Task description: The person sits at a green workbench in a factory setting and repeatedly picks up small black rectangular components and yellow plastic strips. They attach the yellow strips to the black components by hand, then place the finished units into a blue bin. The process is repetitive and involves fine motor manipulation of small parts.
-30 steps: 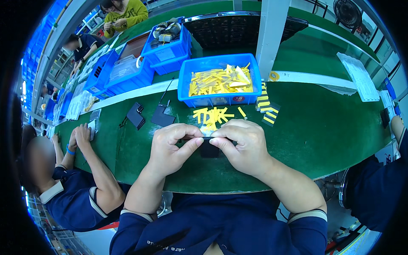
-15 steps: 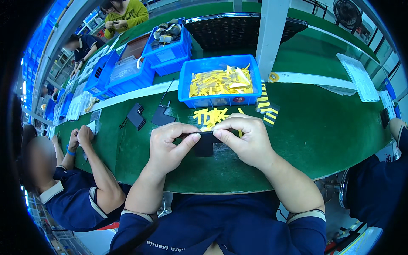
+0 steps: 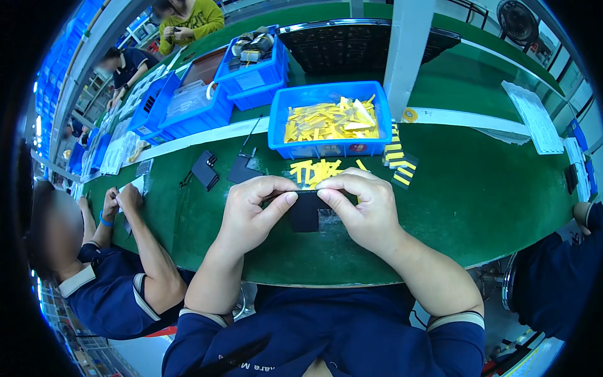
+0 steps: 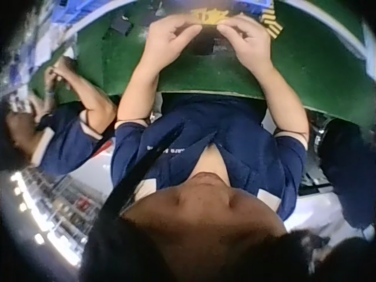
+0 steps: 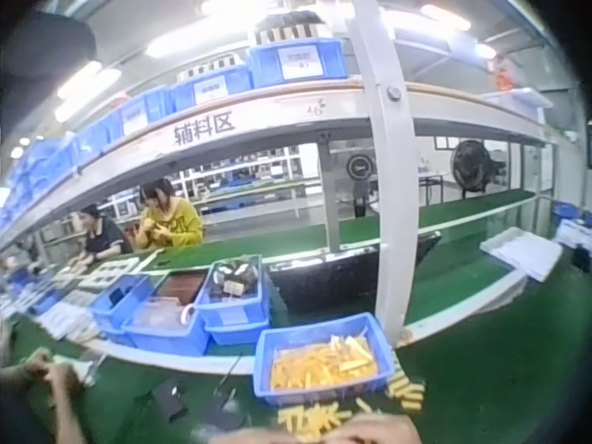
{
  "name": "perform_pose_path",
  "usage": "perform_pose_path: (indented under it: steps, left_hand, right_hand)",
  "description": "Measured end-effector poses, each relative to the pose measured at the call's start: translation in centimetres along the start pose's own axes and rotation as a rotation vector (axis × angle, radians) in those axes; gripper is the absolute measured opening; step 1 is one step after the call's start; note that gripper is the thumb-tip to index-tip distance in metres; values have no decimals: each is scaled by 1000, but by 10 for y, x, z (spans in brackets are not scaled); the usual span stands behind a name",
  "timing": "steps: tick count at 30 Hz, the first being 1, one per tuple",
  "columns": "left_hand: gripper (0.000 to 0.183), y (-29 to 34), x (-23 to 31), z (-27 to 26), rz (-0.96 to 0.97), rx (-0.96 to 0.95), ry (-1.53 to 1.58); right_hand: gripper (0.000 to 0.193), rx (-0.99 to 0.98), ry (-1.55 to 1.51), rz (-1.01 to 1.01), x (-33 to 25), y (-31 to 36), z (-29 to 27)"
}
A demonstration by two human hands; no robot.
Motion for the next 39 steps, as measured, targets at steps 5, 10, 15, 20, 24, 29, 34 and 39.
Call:
perform_pose_path:
  steps: [5,10,15,20,24,29,34,39]
  left_hand:
    - [14,-1,-65,-73,-242,208,255]
    - [12,20,-127,-202,-397,582,39]
    - [15,29,-165,-227,-598,594,-124]
    - [40,18,-132,-221,-486,499,-880]
    - [54,2,-82,-163,-162,500,-1071]
    - [85,-11,-84,-66,-424,35,-1010]
    - [83,-14,-86,-66,-434,15,-1034]
    - [47,-13,-64,-84,-173,191,-885]
  right_hand:
    - [32,4,-213,83,16,1,7]
    - [28,-132,-9,9,6,-1,15]
    - [24,-181,33,-1,6,0,20]
    - [23,-199,56,-8,4,1,20]
    - [23,-206,106,-49,1,3,22]
    - [22,-218,137,-71,-1,3,23]
    - [21,-207,140,-100,-4,5,22]
    - [20,-208,119,-110,-8,5,22]
Point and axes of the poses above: each hand's wrist, its own y-axis away from the middle knuckle, its own z-axis out of the palm, x = y × z, the point moved 9 cm from there along -y, towards the middle knuckle, and after that the axes turned 10 degrees about y, right-handed, at the moved point
